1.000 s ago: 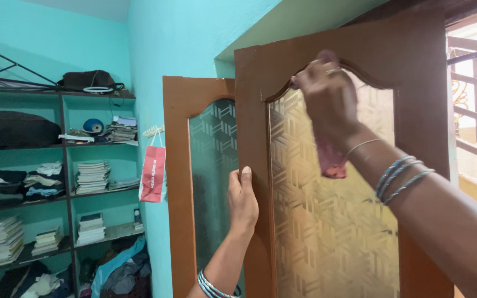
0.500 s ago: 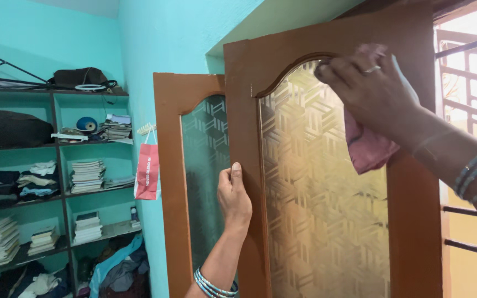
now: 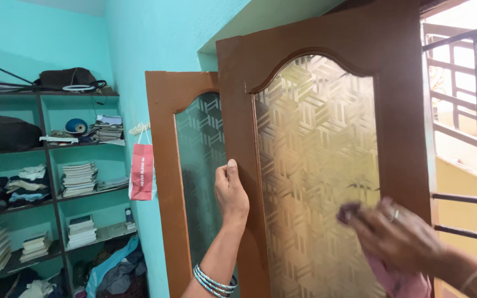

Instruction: The person wipes the metal security bars and the wooden frame of a window using a pink cloth. They repeatedly dip the cloth into a green plastic cup of water to keep it damp while cleaning the bars and the frame edges.

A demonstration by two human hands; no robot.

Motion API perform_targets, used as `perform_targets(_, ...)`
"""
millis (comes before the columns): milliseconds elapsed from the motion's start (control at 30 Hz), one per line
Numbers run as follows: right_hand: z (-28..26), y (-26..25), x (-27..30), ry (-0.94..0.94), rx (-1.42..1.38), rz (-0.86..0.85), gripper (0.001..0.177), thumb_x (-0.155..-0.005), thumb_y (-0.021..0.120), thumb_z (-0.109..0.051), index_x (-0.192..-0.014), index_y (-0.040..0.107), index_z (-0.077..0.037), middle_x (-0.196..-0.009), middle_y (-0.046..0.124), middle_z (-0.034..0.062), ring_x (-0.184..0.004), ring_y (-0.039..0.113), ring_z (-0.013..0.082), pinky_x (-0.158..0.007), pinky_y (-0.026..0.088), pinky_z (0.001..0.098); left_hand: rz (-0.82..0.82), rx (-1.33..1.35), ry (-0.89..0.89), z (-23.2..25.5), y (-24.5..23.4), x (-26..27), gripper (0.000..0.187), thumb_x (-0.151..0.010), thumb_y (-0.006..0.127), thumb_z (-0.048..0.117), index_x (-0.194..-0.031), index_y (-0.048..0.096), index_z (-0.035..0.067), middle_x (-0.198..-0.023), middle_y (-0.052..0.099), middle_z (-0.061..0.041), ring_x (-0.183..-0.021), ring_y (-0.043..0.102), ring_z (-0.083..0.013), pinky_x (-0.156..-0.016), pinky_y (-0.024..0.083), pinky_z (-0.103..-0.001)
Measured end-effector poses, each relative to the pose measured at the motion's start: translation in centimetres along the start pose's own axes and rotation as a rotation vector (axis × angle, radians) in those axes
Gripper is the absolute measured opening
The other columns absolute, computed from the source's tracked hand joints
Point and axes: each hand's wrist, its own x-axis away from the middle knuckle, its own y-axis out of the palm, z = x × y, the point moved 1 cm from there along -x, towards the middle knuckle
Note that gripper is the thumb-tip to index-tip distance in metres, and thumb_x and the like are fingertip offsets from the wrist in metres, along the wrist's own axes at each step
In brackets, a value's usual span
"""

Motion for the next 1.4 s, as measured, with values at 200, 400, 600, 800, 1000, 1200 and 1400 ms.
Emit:
perform_targets(200,-3.3,0.5,1.7,-0.357,-0.223,-0.152,0.054,-0.085,0.065,-0.019,-0.137,0.058,-0.007,-0.124,0.06,0.0106,-0.107,0.066,0.0288,-0.093,0.059,0.0455,0.027,-0.039,0.055,0.3,0.2,0.3,0.05,-0.104,0.043,0.049,-0.101,0.06,0.001,-0.078,0.059,-0.01,-0.074,0.058,-0.0229,-0.072,0.048,-0.04)
perform_targets(400,8.4,-3.3,-11.6,0.216,0.109,0.236,0.04,-0.089,0.067,-0.011,-0.129,0.066,-0.005,-0.112,0.062,0.0069,-0.103,0.059,0.032,-0.082,0.054,0.0423,0.047,-0.077,0.037,0.8,0.2,0.6,0.049,-0.104,0.042,0.048,-0.101,0.06,0.003,-0.078,0.062,-0.012,-0.074,0.06,-0.0267,-0.071,0.048,-0.043)
perform_targets(600,15.5,-1.8,-21.8,0.828,0.206,0.446,0.039,-0.11,0.071,-0.021,-0.143,0.054,-0.008,-0.141,0.045,0.0196,-0.13,0.049,0.0444,-0.098,0.048,0.0604,0.078,-0.08,0.066,0.5,0.2,0.6,0.05,-0.102,0.043,0.05,-0.1,0.061,0.003,-0.076,0.063,-0.013,-0.073,0.061,-0.028,-0.069,0.048,-0.043)
perform_targets(800,8.7,3.5,-27.5,0.741,0.082,0.567,0.077,-0.089,0.058,0.003,-0.162,0.032,0.007,-0.154,0.034,0.0252,-0.137,0.041,0.0487,-0.118,0.036,0.0618,0.077,-0.104,0.036,0.5,0.4,0.6,0.052,-0.103,0.041,0.051,-0.1,0.061,0.003,-0.074,0.062,-0.014,-0.071,0.061,-0.0291,-0.068,0.047,-0.045)
perform_targets(1000,3.3,2.6,-29.0,0.635,0.035,0.542,0.068,-0.09,0.06,-0.002,-0.154,0.04,0.006,-0.145,0.038,0.0216,-0.128,0.045,0.0458,-0.116,0.032,0.0625,0.047,-0.105,-0.022,1.2,0.2,1.0,0.052,-0.102,0.04,0.052,-0.102,0.061,0.005,-0.077,0.064,-0.012,-0.073,0.063,-0.0266,-0.069,0.048,-0.043)
perform_targets(1200,2.7,0.3,-27.6,0.369,-0.258,0.568,0.062,-0.083,0.059,0.002,-0.145,0.051,0.001,-0.139,0.047,0.0208,-0.127,0.047,0.0445,-0.115,0.039,0.0519,0.043,-0.089,0.004,0.8,0.3,0.7,0.054,-0.102,0.04,0.053,-0.101,0.061,0.003,-0.081,0.065,-0.013,-0.077,0.063,-0.0281,-0.073,0.049,-0.043)
perform_targets(1400,-0.1,0.7,-25.1,0.335,-0.357,0.554,0.053,-0.075,0.06,0.001,-0.128,0.058,-0.005,-0.125,0.054,0.0159,-0.118,0.054,0.0406,-0.108,0.042,0.0519,0.059,-0.12,0.021,-0.1,0.5,0.3,0.056,-0.102,0.04,0.054,-0.102,0.061,0.002,-0.085,0.067,-0.018,-0.081,0.064,-0.0339,-0.075,0.048,-0.046)
